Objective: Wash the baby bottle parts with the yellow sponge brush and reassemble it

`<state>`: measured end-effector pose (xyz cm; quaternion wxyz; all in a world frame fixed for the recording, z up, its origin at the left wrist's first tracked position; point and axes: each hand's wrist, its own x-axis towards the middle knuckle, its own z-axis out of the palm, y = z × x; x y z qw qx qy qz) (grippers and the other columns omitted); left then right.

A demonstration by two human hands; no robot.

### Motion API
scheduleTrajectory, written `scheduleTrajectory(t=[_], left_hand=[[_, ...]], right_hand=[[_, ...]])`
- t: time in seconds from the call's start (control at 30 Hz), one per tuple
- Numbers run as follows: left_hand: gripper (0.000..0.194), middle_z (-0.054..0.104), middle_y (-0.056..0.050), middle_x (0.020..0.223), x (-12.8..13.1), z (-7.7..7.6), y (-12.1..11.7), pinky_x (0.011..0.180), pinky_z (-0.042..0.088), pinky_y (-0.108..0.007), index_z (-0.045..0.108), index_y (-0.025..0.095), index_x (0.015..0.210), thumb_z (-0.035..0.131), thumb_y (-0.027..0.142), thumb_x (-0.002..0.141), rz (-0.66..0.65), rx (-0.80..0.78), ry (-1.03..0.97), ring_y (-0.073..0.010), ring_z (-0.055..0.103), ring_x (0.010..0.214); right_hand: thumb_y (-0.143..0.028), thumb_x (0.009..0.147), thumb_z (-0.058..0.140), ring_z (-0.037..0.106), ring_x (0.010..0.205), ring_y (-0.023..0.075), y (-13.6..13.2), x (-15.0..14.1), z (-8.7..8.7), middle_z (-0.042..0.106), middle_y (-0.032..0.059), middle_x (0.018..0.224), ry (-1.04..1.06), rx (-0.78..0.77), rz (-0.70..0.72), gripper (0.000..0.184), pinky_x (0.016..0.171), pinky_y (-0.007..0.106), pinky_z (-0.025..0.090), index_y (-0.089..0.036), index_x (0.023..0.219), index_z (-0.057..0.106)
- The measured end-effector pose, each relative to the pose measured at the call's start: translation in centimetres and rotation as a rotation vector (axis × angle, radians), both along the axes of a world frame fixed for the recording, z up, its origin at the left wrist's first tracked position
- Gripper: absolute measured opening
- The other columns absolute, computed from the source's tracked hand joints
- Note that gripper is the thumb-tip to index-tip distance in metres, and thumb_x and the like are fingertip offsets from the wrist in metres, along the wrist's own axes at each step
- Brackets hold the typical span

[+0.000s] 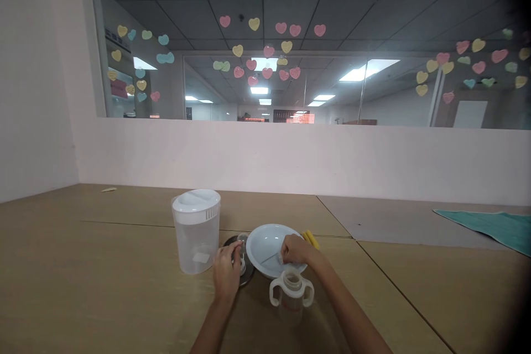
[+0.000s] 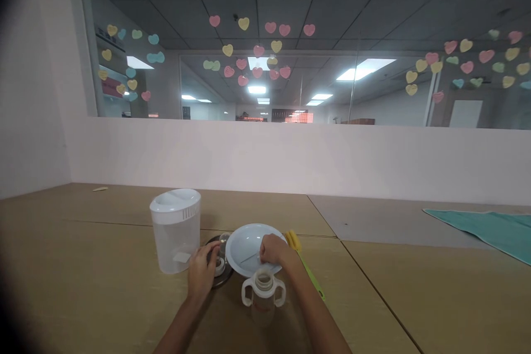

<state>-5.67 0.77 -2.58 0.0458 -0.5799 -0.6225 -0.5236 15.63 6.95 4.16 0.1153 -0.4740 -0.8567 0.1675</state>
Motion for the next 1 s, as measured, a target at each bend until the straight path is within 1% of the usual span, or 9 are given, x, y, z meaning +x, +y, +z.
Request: scheduleTrajectory(t=[0.1,0.2,0.27,0.37,0.5,0.57,0.7,0.83,1.0], left_hand=[[0.036,0.068,-0.006,0.090,-0.1,0.0,-0.1,0.081,0.046,-0.039,0.066,0.021,0.098,0.036,0.038,0.088,0.034,-0.033,0.062,-0.0230,0.060,0.087],[0.036,0.068,-0.005,0.084,-0.1,0.0,0.0,0.077,0.046,-0.037,0.066,0.021,0.098,0.034,0.035,0.089,0.041,-0.044,0.128,-0.0219,0.060,0.083],[0.035,0.068,-0.005,0.081,-0.2,0.0,0.0,0.076,0.046,-0.036,0.065,0.020,0.100,0.033,0.029,0.089,0.042,-0.066,0.161,-0.0217,0.060,0.082],[0.033,0.068,-0.005,0.091,-0.3,-0.1,0.1,0.082,0.045,-0.037,0.065,0.020,0.101,0.036,0.017,0.085,0.048,-0.094,0.215,-0.0221,0.058,0.091],[0.035,0.066,-0.008,0.100,-0.3,-0.4,0.1,0.089,0.042,-0.037,0.066,0.017,0.096,0.037,0.008,0.080,0.049,-0.191,0.262,-0.0220,0.055,0.099],[0.033,0.066,-0.009,0.099,-0.4,-0.6,0.2,0.090,0.041,-0.037,0.066,0.016,0.096,0.036,0.010,0.082,0.053,-0.244,0.264,-0.0223,0.055,0.099],[0.035,0.067,-0.009,0.095,-0.3,-0.7,0.3,0.087,0.041,-0.038,0.066,0.015,0.095,0.032,0.022,0.089,0.072,-0.279,0.276,-0.0238,0.056,0.096],[0.039,0.067,-0.010,0.093,-0.2,-0.6,0.3,0.088,0.040,-0.038,0.067,0.015,0.093,0.032,0.033,0.090,0.098,-0.273,0.285,-0.0247,0.056,0.095],[0.031,0.067,-0.009,0.094,-0.2,-0.7,0.2,0.086,0.039,-0.035,0.068,0.018,0.092,0.041,0.031,0.085,0.147,-0.320,0.310,-0.0238,0.056,0.095]], right_hand=[[-0.004,0.053,0.060,0.049,0.051,0.0094,0.0,-0.4,-1.0,0.060,-0.0014,0.052,-0.008,-0.013,0.033,0.017,0.052,0.019,0.033,-0.019,0.054,0.068],[-0.010,0.059,0.062,0.047,0.054,0.0087,0.2,-0.6,-0.8,0.059,-0.0025,0.055,0.059,0.048,0.040,0.012,0.054,0.018,0.033,-0.020,0.059,0.069],[-0.017,0.069,0.058,0.046,0.057,0.0088,0.3,-0.4,0.0,0.060,-0.0009,0.060,0.130,0.128,0.012,0.012,0.056,0.019,0.032,-0.018,0.067,0.070],[-0.024,0.081,0.047,0.044,0.060,0.0089,0.1,0.4,2.1,0.059,0.0010,0.066,0.223,0.240,-0.031,0.024,0.057,0.020,0.029,-0.015,0.081,0.069],[-0.029,0.081,0.047,0.038,0.056,0.0079,-1.5,1.7,4.9,0.050,-0.0025,0.058,0.326,0.310,0.010,0.026,0.054,0.020,0.025,-0.014,0.078,0.068],[-0.031,0.081,0.047,0.035,0.055,0.0073,-2.7,2.1,5.9,0.046,-0.0037,0.056,0.365,0.305,0.059,0.028,0.053,0.019,0.024,-0.014,0.074,0.067],[-0.035,0.082,0.046,0.036,0.057,0.0073,-4.6,2.4,7.0,0.047,-0.0032,0.058,0.395,0.287,0.125,0.032,0.054,0.019,0.026,-0.012,0.070,0.065],[-0.033,0.081,0.050,0.036,0.055,0.0070,-5.6,2.3,7.4,0.046,-0.0040,0.056,0.369,0.244,0.168,0.027,0.052,0.019,0.023,-0.014,0.072,0.067],[-0.033,0.081,0.051,0.037,0.054,0.0070,-6.1,2.0,7.5,0.046,-0.0047,0.055,0.343,0.194,0.201,0.025,0.052,0.020,0.023,-0.017,0.079,0.070]])
